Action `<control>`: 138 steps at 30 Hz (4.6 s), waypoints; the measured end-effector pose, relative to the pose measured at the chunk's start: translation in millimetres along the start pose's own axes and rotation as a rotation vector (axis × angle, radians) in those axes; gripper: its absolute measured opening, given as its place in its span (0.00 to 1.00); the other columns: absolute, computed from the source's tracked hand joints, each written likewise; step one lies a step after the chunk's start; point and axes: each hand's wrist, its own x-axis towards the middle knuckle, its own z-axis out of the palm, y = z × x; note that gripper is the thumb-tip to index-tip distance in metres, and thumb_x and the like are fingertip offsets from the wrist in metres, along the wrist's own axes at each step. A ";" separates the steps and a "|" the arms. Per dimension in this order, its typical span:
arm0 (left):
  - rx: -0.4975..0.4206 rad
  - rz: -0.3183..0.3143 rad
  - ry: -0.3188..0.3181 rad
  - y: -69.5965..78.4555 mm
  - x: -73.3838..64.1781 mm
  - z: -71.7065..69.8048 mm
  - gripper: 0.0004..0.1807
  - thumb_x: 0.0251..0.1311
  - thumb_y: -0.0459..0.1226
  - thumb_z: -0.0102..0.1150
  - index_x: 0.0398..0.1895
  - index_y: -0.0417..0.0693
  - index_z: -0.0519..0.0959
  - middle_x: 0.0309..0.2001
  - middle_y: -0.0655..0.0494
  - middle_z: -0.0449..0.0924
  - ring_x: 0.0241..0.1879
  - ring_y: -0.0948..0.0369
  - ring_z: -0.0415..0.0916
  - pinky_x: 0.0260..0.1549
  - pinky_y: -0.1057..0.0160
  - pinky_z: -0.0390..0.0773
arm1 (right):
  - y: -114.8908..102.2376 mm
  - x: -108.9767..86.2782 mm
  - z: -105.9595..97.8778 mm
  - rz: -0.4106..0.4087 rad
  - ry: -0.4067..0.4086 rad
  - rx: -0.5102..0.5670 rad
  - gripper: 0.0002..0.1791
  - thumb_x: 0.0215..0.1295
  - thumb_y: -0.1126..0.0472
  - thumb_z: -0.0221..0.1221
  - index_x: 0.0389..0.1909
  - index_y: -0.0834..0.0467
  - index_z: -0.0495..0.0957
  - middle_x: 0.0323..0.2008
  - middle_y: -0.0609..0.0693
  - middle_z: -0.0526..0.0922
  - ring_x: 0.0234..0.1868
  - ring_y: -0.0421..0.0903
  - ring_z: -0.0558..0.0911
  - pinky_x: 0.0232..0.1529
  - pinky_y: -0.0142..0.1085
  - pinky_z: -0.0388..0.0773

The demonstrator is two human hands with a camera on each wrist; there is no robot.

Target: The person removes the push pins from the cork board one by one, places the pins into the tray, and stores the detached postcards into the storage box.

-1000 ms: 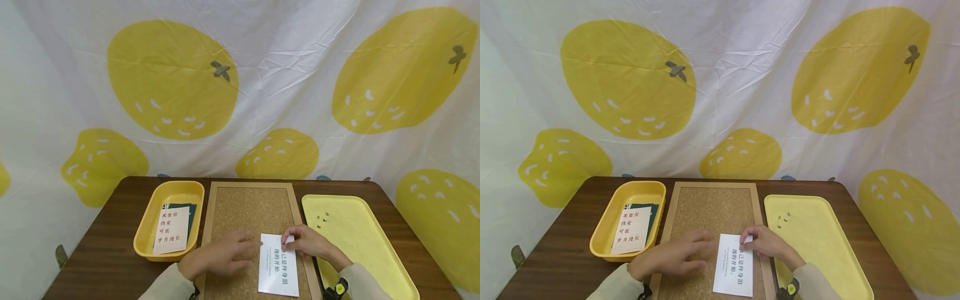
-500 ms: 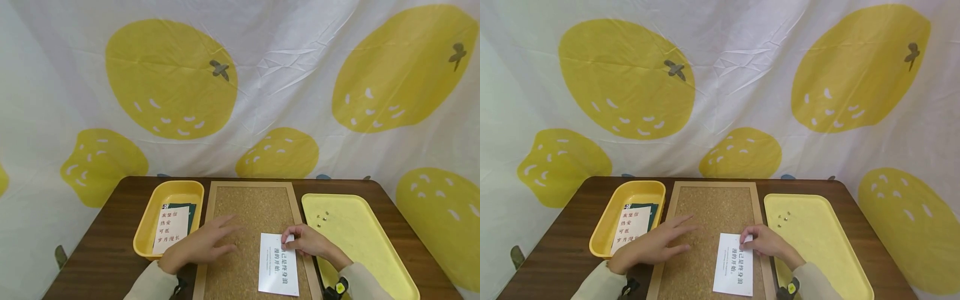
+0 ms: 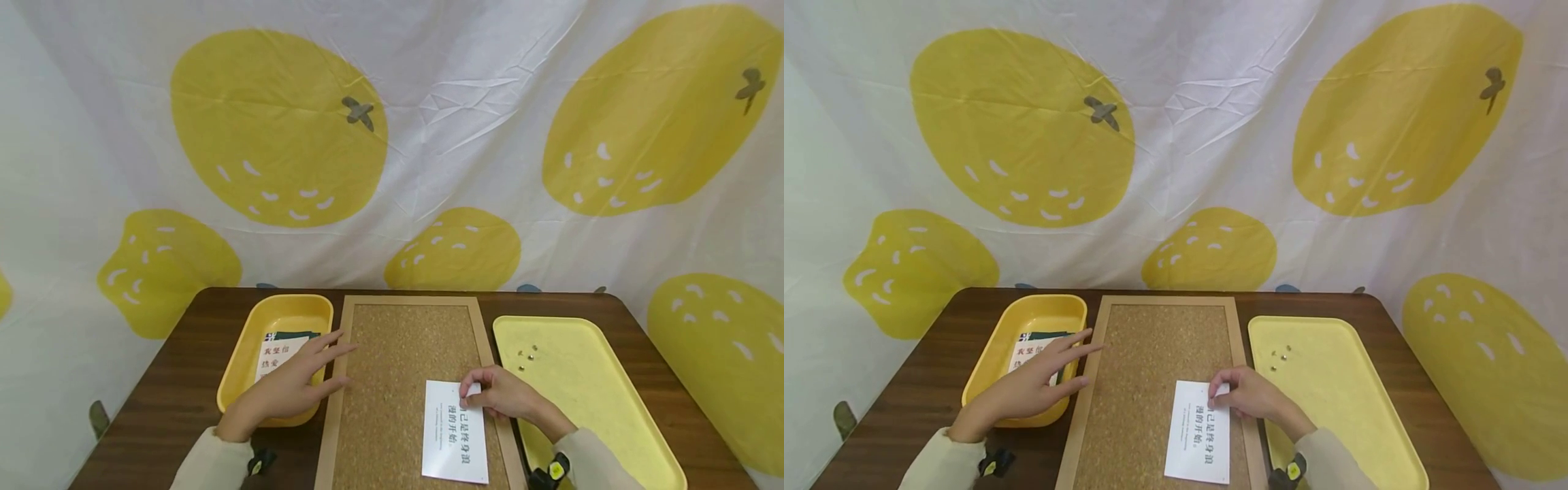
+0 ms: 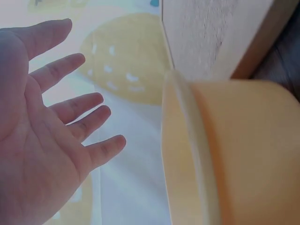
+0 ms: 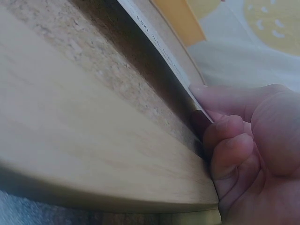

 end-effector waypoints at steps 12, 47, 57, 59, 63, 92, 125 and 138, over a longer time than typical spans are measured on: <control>0.040 -0.027 0.097 -23.9 -16.0 -13.8 0.29 0.71 0.50 0.53 0.73 0.57 0.66 0.76 0.43 0.55 0.73 0.42 0.55 0.63 0.34 0.64 | 0.9 0.1 0.3 0.002 0.002 0.010 0.06 0.61 0.64 0.66 0.36 0.60 0.81 0.28 0.51 0.82 0.13 0.38 0.65 0.11 0.28 0.60; -0.010 -0.243 0.274 -73.1 -57.3 -44.8 0.25 0.70 0.42 0.58 0.68 0.48 0.71 0.74 0.35 0.55 0.71 0.32 0.51 0.61 0.25 0.55 | -0.4 -0.3 0.1 -0.009 -0.004 -0.001 0.06 0.60 0.64 0.66 0.36 0.62 0.80 0.27 0.50 0.80 0.14 0.38 0.66 0.12 0.27 0.61; -0.082 -0.339 0.270 -88.2 -62.1 -49.1 0.28 0.71 0.47 0.55 0.69 0.46 0.69 0.76 0.33 0.47 0.72 0.31 0.47 0.63 0.26 0.55 | 0.1 -0.5 0.6 0.004 -0.006 0.006 0.06 0.60 0.64 0.66 0.36 0.62 0.80 0.21 0.47 0.74 0.13 0.38 0.65 0.11 0.27 0.60; -0.094 -0.353 0.273 -90.5 -63.0 -49.2 0.28 0.71 0.48 0.55 0.69 0.46 0.69 0.76 0.33 0.47 0.72 0.31 0.47 0.62 0.26 0.55 | 0.2 -0.5 0.7 0.007 -0.004 0.006 0.06 0.60 0.64 0.66 0.36 0.61 0.80 0.21 0.47 0.74 0.13 0.38 0.65 0.11 0.28 0.61; -0.107 -0.385 0.277 -94.7 -64.5 -49.6 0.28 0.70 0.48 0.56 0.69 0.47 0.69 0.76 0.33 0.46 0.72 0.30 0.47 0.62 0.25 0.54 | 0.7 -0.4 0.8 0.013 -0.003 0.011 0.06 0.60 0.64 0.66 0.36 0.61 0.80 0.22 0.47 0.75 0.13 0.39 0.65 0.11 0.28 0.61; -0.323 -0.596 0.147 -137.0 -70.5 -43.0 0.39 0.70 0.51 0.54 0.79 0.54 0.51 0.78 0.39 0.43 0.75 0.36 0.40 0.66 0.28 0.50 | -1.2 -0.8 0.5 0.008 -0.003 0.005 0.05 0.61 0.63 0.66 0.35 0.59 0.80 0.25 0.49 0.80 0.13 0.38 0.65 0.11 0.27 0.61; -0.440 -0.519 0.082 -145.8 -75.9 -34.6 0.44 0.70 0.48 0.54 0.81 0.61 0.40 0.79 0.40 0.35 0.76 0.38 0.38 0.69 0.31 0.45 | -3.6 -2.2 0.6 0.008 -0.006 0.004 0.05 0.60 0.65 0.66 0.34 0.62 0.80 0.19 0.47 0.73 0.13 0.38 0.65 0.12 0.27 0.60; -0.415 -0.508 0.104 -144.9 -77.7 -35.0 0.42 0.71 0.49 0.54 0.81 0.61 0.43 0.79 0.40 0.37 0.76 0.38 0.40 0.69 0.32 0.48 | -2.0 1.6 -0.6 -0.044 0.049 -0.025 0.05 0.58 0.66 0.68 0.33 0.61 0.81 0.32 0.51 0.82 0.25 0.41 0.74 0.23 0.29 0.69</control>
